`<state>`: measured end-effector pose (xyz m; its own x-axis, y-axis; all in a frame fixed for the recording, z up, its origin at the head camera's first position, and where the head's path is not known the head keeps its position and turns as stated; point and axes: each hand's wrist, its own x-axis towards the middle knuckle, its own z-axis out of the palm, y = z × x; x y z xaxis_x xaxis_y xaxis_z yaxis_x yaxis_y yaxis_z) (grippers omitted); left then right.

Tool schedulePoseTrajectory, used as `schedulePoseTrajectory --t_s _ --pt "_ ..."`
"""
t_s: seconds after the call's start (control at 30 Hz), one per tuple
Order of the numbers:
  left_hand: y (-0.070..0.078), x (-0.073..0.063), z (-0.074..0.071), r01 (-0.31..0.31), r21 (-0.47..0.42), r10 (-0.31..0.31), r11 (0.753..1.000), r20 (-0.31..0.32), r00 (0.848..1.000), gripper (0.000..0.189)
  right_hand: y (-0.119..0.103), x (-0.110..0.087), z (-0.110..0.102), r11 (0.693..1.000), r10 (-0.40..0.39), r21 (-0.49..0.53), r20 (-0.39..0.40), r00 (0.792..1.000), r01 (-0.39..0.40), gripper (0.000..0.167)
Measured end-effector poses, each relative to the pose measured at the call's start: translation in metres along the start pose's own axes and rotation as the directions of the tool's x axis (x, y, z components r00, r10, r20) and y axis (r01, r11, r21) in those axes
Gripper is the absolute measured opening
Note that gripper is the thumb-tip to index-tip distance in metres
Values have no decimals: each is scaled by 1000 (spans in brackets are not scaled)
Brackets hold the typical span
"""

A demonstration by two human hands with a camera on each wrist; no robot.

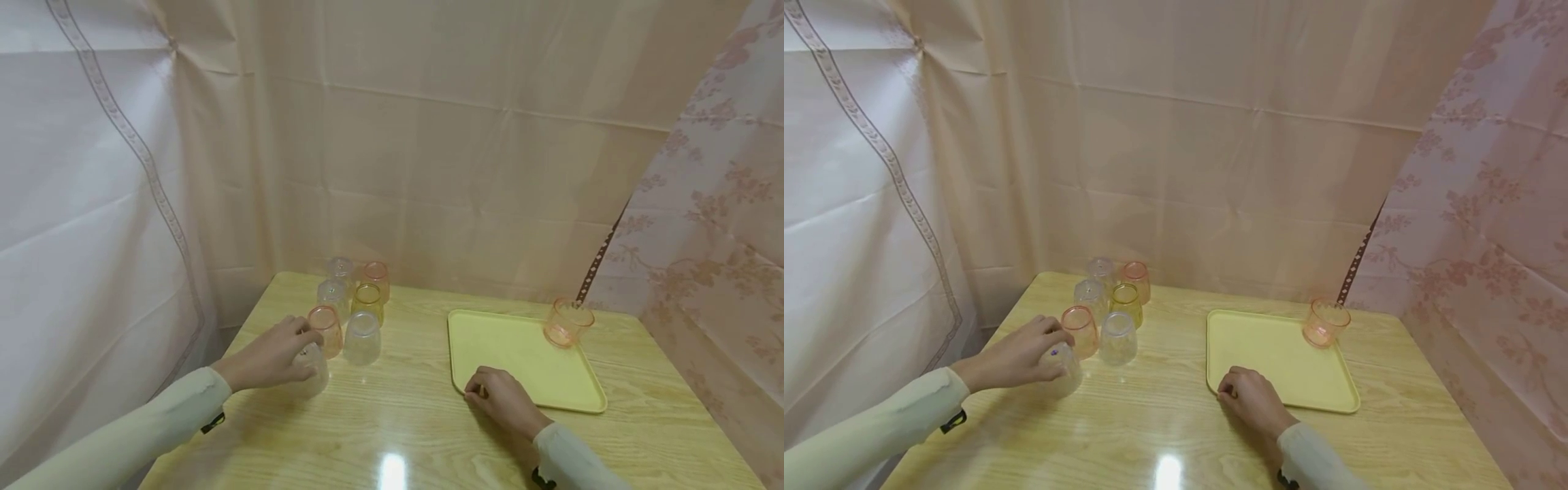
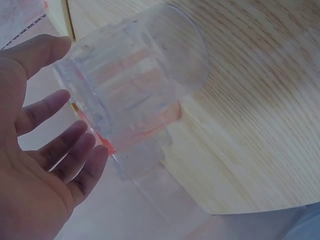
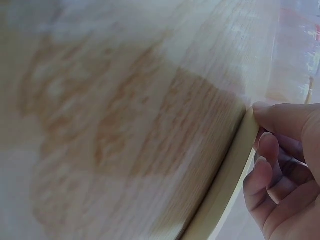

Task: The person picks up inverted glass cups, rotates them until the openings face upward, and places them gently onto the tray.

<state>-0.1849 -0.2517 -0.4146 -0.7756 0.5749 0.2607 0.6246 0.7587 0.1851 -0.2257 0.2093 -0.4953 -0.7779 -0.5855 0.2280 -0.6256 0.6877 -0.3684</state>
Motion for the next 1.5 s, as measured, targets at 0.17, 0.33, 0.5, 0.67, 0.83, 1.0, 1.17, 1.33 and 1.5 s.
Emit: schedulePoseTrajectory --t_s 0.17,0.33,0.5,0.67,0.83,1.0,1.17,1.33,1.5 --pt "-5 -5 3 -7 51 7 999 -10 1000 48 1 0 0 1000 0 -4 12 1000 0 5" --pt "-7 -4 -1 3 40 -4 999 15 1000 53 1 1 -1 1000 7 -11 3 1000 -7 6" --pt "-7 -8 -4 37 6 -37 999 49 998 59 1 1 1 1000 4 -1 7 1000 -4 7" --pt "-7 -11 -4 89 -19 -87 996 69 994 62 1 1 3 1000 3 3 13 1000 -3 6" --pt "-5 -8 -2 143 -56 -138 988 92 986 62 2 0 4 1000 -2 -6 15 1000 2 6" --pt "-4 -4 -1 156 -57 -150 986 94 984 57 2 1 1 1000 3 -19 10 1000 -3 6" --pt "-4 0 -1 147 -49 -142 988 100 985 55 1 1 1 1000 10 -26 3 1000 -10 7" --pt "-3 4 -1 167 -44 -161 985 115 980 52 2 1 2 1000 6 -25 -3 1000 -6 8" --pt "0 4 -2 180 -39 -174 983 111 978 50 2 -1 3 1000 -1 -22 -11 1000 1 7"
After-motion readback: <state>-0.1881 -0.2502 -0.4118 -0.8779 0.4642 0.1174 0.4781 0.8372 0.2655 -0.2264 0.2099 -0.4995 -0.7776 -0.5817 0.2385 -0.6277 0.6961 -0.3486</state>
